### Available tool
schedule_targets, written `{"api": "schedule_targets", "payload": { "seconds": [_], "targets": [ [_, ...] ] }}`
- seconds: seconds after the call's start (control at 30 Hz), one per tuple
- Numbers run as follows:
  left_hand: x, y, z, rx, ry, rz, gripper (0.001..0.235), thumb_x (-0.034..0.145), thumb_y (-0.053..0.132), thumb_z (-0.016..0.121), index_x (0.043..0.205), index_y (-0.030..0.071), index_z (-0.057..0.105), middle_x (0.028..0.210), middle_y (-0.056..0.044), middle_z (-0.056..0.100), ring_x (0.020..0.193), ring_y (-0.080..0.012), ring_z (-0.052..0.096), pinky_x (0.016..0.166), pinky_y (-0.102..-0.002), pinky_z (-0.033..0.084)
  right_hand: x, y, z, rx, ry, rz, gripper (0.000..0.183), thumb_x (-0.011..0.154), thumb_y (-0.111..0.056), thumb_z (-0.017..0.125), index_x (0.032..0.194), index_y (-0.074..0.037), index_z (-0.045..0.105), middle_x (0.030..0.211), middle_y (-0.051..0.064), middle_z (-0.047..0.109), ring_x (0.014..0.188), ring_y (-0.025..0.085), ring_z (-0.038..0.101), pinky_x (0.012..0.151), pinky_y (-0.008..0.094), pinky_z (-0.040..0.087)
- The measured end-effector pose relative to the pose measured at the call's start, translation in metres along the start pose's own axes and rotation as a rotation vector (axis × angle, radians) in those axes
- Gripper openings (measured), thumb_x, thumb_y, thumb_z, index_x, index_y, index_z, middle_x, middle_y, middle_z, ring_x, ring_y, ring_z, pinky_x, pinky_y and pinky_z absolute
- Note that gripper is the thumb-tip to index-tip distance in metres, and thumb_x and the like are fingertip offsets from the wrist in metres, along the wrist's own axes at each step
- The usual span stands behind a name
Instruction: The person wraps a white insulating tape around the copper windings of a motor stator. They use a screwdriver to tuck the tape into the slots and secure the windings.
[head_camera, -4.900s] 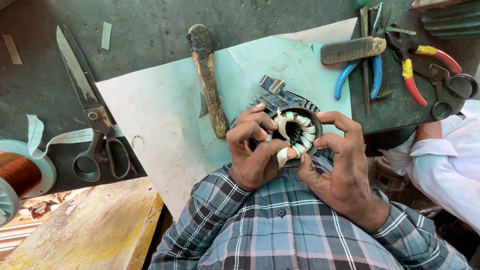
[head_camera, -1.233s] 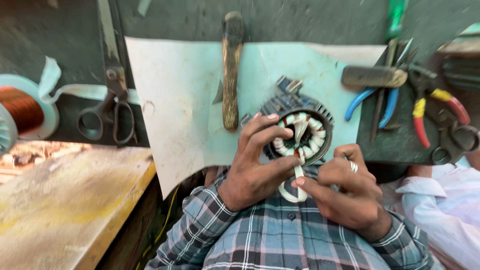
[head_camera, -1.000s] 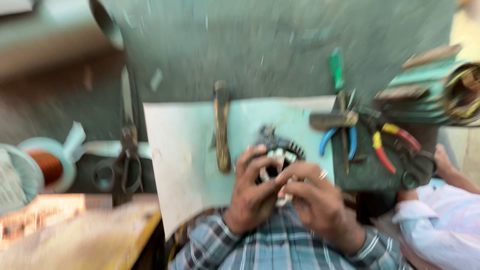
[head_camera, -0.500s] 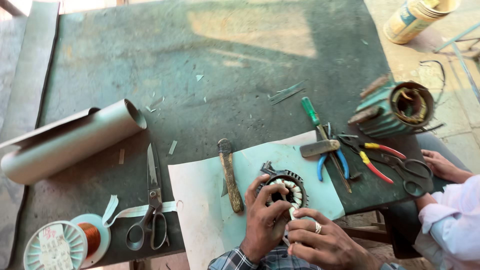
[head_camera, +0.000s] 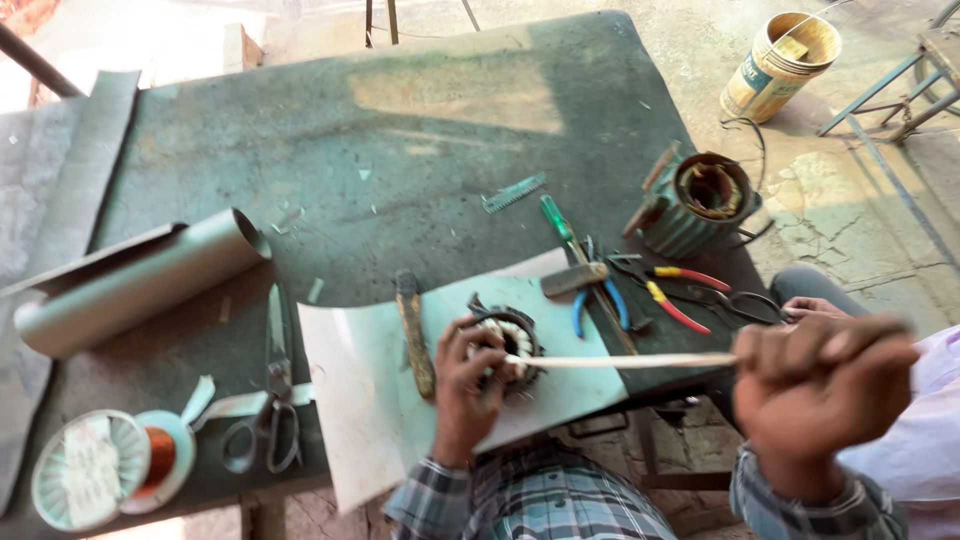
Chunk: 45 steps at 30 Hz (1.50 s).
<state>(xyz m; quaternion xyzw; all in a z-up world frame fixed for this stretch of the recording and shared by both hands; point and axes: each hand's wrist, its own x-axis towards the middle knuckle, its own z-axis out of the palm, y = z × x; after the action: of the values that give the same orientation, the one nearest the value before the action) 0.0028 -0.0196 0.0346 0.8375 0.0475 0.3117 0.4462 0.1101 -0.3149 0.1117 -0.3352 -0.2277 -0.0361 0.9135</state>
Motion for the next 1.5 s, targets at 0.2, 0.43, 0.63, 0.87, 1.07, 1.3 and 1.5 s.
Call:
{"api": "schedule_targets", "payload": {
  "seconds": [0.2,0.43,0.63,0.87,1.07,1.3,1.5],
  "targets": [
    [-0.001,-0.004,0.0,0.048,-0.026,0.021,0.012,0.074,0.006,0.084,0.084,0.006,0.077,0.113,-0.007,0.068,0.132,-0.0332,0.051,0.113,-0.049,0.042,0.03,-0.016,-0.008,-0.917,0.11,0.662,0.041,0.088,0.0,0.056,0.126,-0.01,0.045,0.091,-0.003,0.052,0.074,0.008,0.053,0.057,0.026,0.044],
    [-0.007,0.001,0.0,0.036,-0.018,0.002,0.016,0.074,0.001,0.082,0.089,0.002,0.075,0.115,-0.009,0.065,0.13,-0.033,0.054,0.107,-0.046,0.046,0.023,-0.036,0.024,-1.048,-0.595,0.228,0.044,0.108,-0.005,0.049,0.152,-0.002,0.05,0.104,0.008,0.065,0.08,0.01,0.055,0.069,0.024,0.047],
    [-0.006,0.007,-0.001,0.091,0.001,0.015,0.016,0.072,0.002,0.083,0.087,0.004,0.078,0.121,-0.012,0.062,0.127,-0.0342,0.054,0.106,-0.046,0.046,0.032,-0.012,0.062,-1.061,-0.543,0.19,0.019,0.104,-0.012,0.057,0.117,-0.001,0.051,0.091,0.005,0.079,0.064,0.007,0.057,0.06,0.023,0.049],
    [-0.006,0.016,-0.006,-0.016,0.078,0.039,0.017,0.075,0.0,0.081,0.09,0.003,0.075,0.137,-0.02,0.052,0.128,-0.0392,0.057,0.106,-0.046,0.05,0.032,0.039,0.09,-1.358,-0.682,-0.074,0.011,0.101,-0.008,0.063,0.107,-0.002,0.055,0.081,0.01,0.073,0.07,0.018,0.072,0.057,0.029,0.052],
    [-0.008,0.014,-0.008,0.061,0.069,0.083,0.016,0.085,0.001,0.076,0.1,0.006,0.074,0.143,-0.024,0.046,0.132,-0.0436,0.055,0.107,-0.048,0.05,0.005,0.089,0.105,-1.651,-1.122,-0.238,0.02,0.09,-0.007,0.066,0.108,-0.002,0.062,0.072,0.012,0.065,0.062,0.027,0.062,0.057,0.04,0.047],
    [-0.006,0.01,-0.014,0.085,0.038,0.101,0.02,0.083,0.001,0.076,0.102,0.008,0.073,0.136,-0.023,0.046,0.137,-0.0477,0.05,0.108,-0.052,0.049,-0.005,0.09,0.113,-1.53,-1.023,-0.169,0.028,0.091,-0.006,0.067,0.118,0.001,0.067,0.076,0.01,0.071,0.06,0.017,0.063,0.057,0.037,0.043],
    [-0.005,0.015,-0.016,0.06,0.018,0.098,0.026,0.081,-0.004,0.073,0.103,0.01,0.073,0.142,-0.021,0.043,0.142,-0.0522,0.042,0.111,-0.059,0.045,0.002,0.092,0.117,-1.583,-1.06,-0.187,0.028,0.086,-0.008,0.069,0.112,0.001,0.071,0.065,0.007,0.067,0.058,0.019,0.06,0.058,0.04,0.041]
  ]
}}
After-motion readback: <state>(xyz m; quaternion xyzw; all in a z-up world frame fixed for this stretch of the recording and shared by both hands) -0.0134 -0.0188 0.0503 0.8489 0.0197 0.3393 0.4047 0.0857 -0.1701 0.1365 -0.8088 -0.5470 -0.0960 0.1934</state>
